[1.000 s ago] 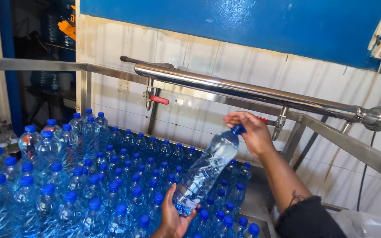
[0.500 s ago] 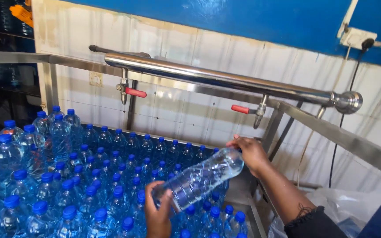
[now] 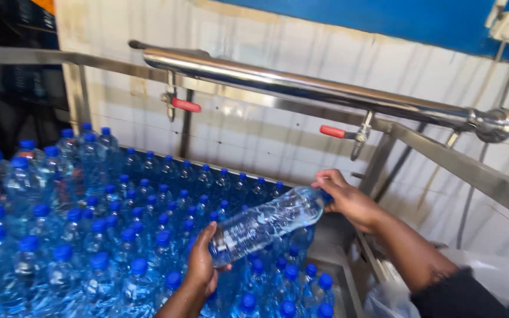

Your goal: Manually filling plastic water bottles from a tap and screwing on the caps in a production facility.

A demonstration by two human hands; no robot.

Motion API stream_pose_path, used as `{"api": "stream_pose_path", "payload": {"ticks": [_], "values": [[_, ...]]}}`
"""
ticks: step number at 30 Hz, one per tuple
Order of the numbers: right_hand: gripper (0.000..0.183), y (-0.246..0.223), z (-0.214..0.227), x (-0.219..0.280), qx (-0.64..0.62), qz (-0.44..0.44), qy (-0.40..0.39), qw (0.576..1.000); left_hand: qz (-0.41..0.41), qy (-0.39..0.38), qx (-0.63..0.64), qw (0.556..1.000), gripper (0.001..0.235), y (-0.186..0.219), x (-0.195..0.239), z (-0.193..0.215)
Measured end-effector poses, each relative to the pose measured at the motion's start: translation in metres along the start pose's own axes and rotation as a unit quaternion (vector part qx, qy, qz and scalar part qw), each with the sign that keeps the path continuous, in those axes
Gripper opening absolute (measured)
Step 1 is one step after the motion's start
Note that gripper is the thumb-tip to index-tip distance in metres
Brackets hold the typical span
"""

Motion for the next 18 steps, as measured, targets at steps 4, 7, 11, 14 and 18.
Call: {"api": "stream_pose_path", "payload": {"ticks": [4,7,11,14,18], "values": [[0.069,-0.014,0.006,0.029,-0.040,0.139,-0.096,0.985,0.108,-0.031,0.079,0.991,0.039,-0.003,-0.005,0.008],[0.057,0.002,0.025,0.029,0.306,0.323,0.070,0.893,0.139,0.021,0.010,0.990,0.055,0.012,0.012,0.016],[0.057,0.049,0.019,0.025,0.327,0.315,0.152,0.878,0.089,-0.005,-0.060,0.994,0.054,0.018,0.014,0.019],[0.080,0.074,0.031,0.008,0.329,0.243,0.252,0.877,0.036,-0.027,-0.053,0.998,0.047,0.010,0.013,0.012],[0.047,0.052,0.033,0.022,0.354,0.402,0.290,0.793,0.087,-0.082,-0.075,0.990,0.047,-0.011,0.024,0.001]]}}
Point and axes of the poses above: each hand's wrist, its own x-axis away from the middle knuckle, its own z-axis out of the back of the hand, y = z × x, the point moved 8 cm from there along -x, towards the middle knuckle, and after that the axes turned 10 degrees about x, right-handed, at the moved point
